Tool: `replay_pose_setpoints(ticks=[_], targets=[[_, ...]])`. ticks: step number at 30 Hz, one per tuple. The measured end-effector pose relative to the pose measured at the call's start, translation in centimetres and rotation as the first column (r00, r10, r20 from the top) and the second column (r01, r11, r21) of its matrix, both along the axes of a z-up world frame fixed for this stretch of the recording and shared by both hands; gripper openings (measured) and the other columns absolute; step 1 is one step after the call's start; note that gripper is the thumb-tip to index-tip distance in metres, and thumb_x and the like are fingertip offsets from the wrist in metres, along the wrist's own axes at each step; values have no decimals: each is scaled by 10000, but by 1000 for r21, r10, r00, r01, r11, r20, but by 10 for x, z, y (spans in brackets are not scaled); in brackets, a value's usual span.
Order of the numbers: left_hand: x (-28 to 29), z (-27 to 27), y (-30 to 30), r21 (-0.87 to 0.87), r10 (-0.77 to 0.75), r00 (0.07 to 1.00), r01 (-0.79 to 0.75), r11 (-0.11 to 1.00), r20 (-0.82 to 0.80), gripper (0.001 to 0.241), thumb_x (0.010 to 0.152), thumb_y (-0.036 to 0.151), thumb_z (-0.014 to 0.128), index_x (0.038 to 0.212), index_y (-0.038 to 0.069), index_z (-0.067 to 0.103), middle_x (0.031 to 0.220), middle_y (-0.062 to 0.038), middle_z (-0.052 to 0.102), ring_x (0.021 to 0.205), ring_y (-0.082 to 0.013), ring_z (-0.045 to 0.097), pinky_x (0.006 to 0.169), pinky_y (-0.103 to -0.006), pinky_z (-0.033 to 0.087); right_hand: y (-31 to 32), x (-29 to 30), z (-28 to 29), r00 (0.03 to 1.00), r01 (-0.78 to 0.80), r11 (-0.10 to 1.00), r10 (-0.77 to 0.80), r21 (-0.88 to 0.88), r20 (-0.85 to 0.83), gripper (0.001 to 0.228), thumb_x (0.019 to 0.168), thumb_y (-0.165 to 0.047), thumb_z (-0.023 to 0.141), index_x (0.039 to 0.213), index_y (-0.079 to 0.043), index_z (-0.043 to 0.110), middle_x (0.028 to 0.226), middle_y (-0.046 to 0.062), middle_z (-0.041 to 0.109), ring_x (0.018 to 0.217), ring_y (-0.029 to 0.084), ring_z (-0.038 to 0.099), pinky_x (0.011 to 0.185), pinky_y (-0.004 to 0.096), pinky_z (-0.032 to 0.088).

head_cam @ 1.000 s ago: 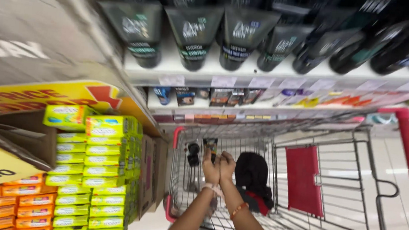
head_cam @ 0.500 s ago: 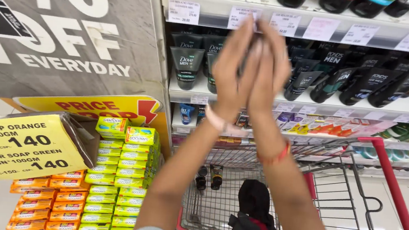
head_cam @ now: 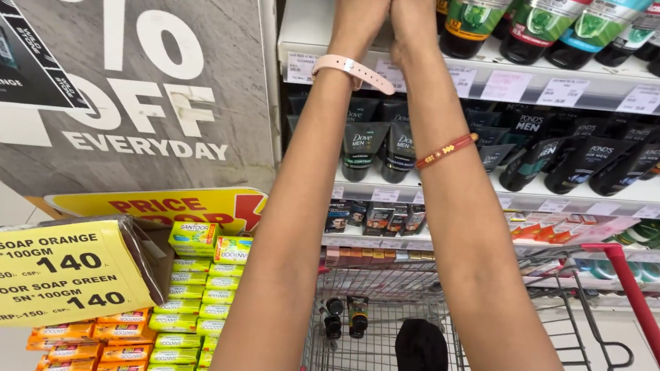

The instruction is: Picking various skincare products (facewash, soap) from store shelves and placing them in a shopping cart.

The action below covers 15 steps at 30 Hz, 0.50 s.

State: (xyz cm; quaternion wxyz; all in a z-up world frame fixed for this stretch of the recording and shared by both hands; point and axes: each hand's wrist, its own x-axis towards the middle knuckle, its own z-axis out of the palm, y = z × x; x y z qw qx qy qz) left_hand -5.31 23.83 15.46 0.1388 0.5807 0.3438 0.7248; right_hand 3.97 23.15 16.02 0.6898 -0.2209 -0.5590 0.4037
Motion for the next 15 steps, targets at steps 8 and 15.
replay_pose_setpoints(ticks=[8,15], targets=[[-3,11,-12,-206,-92,996,92,974,9,403,914,295,539,1005,-78,661,885,-249,771,833,-306,762,764,-425,566,-4,0,1,999,-46,998,45,46,23,265,846,81,479,979,25,700,890,58,693,792,137,618,684,304,514],[-1,-5,-8,239,244,970,-238,941,6,229,830,168,674,830,-58,630,762,-205,688,717,-374,658,666,-464,514,-6,2,-7,1000,-15,988,12,155,16,279,843,125,492,985,8,702,954,30,738,834,103,663,709,262,527]])
